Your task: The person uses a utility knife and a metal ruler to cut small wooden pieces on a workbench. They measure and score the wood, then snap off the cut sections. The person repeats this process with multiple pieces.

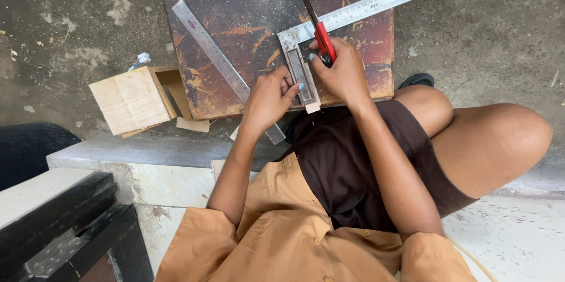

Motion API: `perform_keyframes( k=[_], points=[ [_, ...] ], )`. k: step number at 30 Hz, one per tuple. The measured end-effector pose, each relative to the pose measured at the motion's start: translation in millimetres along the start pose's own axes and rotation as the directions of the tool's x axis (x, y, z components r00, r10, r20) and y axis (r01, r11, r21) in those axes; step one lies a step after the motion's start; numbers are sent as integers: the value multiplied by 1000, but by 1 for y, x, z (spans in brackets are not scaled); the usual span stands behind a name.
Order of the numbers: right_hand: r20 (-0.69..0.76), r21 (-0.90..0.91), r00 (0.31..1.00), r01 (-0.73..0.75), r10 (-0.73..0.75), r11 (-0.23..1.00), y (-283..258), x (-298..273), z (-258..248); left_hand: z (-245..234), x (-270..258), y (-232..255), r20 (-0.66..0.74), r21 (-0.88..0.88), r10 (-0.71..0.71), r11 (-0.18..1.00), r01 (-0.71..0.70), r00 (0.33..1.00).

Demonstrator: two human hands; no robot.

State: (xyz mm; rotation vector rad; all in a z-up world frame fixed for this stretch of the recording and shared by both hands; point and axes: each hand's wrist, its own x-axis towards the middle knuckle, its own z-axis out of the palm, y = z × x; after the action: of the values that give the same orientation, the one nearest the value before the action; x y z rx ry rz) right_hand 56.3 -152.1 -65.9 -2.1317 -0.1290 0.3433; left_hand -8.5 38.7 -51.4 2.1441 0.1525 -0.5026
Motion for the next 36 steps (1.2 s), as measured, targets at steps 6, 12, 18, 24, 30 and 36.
perform_keyframes(
  k=[6,12,18,24,30,36],
  points=[
    [40,-108,989,-139,144,984,-11,-32,-7,-13,-3,5,-49,122,71,990,-65,996],
    [12,-99,978,-205,207,974,-18,-36,-5,-41,-7,38,-46,217,293,936,-277,955],
    [12,-163,965,-257,263,952,-13,-30,4,-20,17,-2,-28,238,368,905,-352,929],
    [17,-184,952,-297,306,937,-14,-32,3,-19,28,-15,-56,190,390,908,-374,919],
    [15,-207,954,-289,298,935,-15,-35,0,-27,36,-19,-126,96,403,914,-393,906],
    [17,-198,961,-268,276,943,-17,-35,-1,-31,42,-20,-167,46,386,922,-384,907]
  ],
)
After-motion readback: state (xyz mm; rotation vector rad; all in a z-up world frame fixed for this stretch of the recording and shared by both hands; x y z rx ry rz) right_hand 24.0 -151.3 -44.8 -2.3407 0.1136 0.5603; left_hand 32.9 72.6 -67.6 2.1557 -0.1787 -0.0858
